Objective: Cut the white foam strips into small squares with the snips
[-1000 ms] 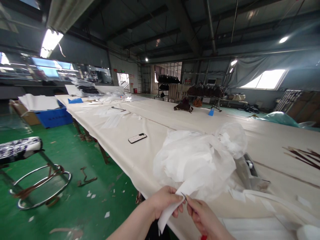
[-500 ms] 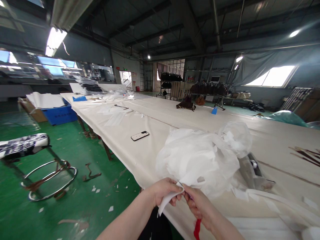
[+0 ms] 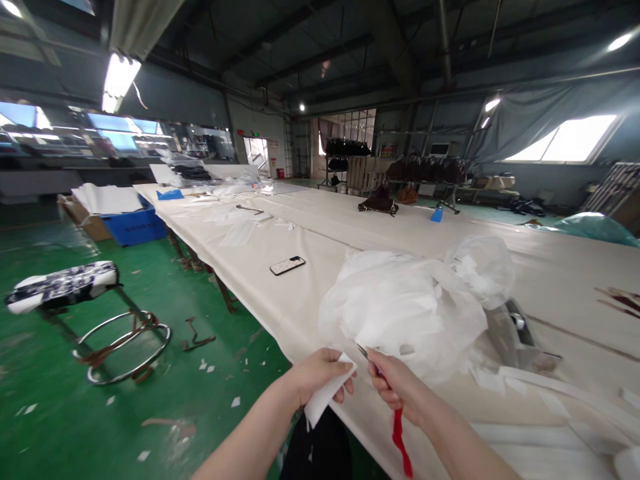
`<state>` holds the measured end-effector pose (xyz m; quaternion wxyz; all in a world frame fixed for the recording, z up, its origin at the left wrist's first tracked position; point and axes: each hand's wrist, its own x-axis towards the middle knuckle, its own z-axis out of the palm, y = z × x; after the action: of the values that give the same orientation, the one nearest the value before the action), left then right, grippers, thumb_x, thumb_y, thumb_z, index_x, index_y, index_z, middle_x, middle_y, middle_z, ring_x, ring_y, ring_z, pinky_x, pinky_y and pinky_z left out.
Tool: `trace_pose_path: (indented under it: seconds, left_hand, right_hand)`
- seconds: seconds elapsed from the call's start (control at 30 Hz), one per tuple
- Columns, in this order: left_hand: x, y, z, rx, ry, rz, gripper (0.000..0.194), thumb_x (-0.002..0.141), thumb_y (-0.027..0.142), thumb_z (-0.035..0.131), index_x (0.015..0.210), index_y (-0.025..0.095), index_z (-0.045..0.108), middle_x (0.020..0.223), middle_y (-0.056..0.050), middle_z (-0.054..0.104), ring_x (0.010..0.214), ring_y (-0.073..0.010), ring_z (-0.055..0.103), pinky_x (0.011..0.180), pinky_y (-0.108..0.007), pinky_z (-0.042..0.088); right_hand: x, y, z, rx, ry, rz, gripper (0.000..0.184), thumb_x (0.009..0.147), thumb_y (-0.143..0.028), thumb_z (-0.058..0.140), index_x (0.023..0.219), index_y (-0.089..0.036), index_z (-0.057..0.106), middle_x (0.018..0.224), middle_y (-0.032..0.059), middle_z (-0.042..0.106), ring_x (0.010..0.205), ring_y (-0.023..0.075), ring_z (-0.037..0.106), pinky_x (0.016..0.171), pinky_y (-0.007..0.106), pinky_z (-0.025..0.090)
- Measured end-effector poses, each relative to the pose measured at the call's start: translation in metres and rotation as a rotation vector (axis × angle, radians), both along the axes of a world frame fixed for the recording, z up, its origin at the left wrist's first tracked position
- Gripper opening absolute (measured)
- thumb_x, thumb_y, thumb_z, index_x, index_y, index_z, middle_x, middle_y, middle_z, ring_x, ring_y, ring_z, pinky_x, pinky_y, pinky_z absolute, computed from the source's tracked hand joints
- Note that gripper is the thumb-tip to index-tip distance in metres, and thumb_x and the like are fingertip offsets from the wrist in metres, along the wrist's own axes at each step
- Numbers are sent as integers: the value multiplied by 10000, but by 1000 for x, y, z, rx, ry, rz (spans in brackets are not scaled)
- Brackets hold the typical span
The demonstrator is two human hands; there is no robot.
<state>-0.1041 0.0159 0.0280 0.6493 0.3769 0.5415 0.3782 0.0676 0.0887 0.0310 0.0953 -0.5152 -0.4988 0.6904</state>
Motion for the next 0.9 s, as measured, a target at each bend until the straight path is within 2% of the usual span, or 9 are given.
trace_pose_path:
  seconds: [0.07, 0.17, 0.23, 0.33, 0.43, 0.57, 0.73, 0.83, 0.9]
  left_hand:
    - [6, -9, -2, 7, -39, -40, 495, 685, 546, 725, 890, 106, 627, 724, -80, 687, 477, -110, 569, 499, -230, 442]
    - [23, -16, -9, 27, -73, -167, 497, 729, 572, 688, 922, 118, 626, 774, -90, 700, 514, -124, 595, 543, -244, 470]
    - [35, -18, -13, 42, -67, -245, 497, 745, 596, 667, 887, 121, 628, 769, -83, 697, 510, -122, 587, 567, -257, 483]
    - [54, -18, -14, 40, -83, -345, 492, 740, 602, 674, 831, 121, 626, 737, -68, 683, 487, -115, 566, 583, -273, 491]
    - [69, -15, -12, 7, -156, -381, 456, 726, 565, 710, 835, 135, 606, 735, -60, 678, 500, -125, 577, 624, -302, 507]
    - [88, -8, -14, -29, -251, -415, 458, 701, 532, 743, 896, 150, 585, 789, -75, 692, 552, -153, 617, 674, -335, 513]
    - [115, 0, -20, -97, -183, -402, 524, 644, 577, 752, 880, 147, 569, 778, -90, 704, 505, -150, 601, 605, -313, 489]
    - [134, 6, -23, -103, -130, -351, 570, 605, 618, 749, 868, 147, 564, 749, -79, 701, 522, -152, 609, 566, -281, 471]
    - [147, 11, -25, -74, -105, -276, 580, 603, 642, 727, 861, 153, 549, 759, -74, 704, 534, -145, 615, 554, -261, 462]
  right_hand:
    - [7, -7, 0, 190, -12, 5, 378, 883, -507, 460, 644, -215, 431, 477, -74, 393, 386, 69, 259, 414, 234, 142]
    - [19, -20, -4, 635, -100, 50, 265, 747, -344, 633, 615, -215, 443, 571, -37, 499, 547, 116, 447, 524, 244, 307]
    - [29, -28, -6, 769, -158, 71, 208, 705, -278, 624, 623, -224, 441, 594, -36, 516, 588, 137, 480, 572, 260, 342]
    - [50, -37, -8, 752, -143, 51, 150, 706, -265, 568, 643, -233, 436, 599, -38, 536, 565, 142, 481, 567, 269, 358]
    - [75, -42, -10, 692, -103, 1, 203, 691, -280, 583, 622, -240, 396, 633, -21, 606, 563, 144, 492, 558, 271, 373]
    - [111, -41, -15, 672, -91, -154, 280, 687, -301, 613, 611, -250, 349, 620, -21, 623, 565, 147, 494, 557, 275, 377]
    - [157, -41, -20, 660, -147, -293, 320, 688, -349, 639, 623, -251, 341, 682, -1, 661, 601, 157, 515, 553, 274, 368]
    - [179, -53, -23, 666, -212, -393, 355, 761, -455, 617, 615, -244, 372, 564, -30, 565, 516, 134, 458, 504, 264, 326]
    - [189, -66, -30, 584, -197, -443, 412, 828, -569, 530, 613, -236, 414, 503, -40, 492, 444, 115, 402, 454, 259, 281]
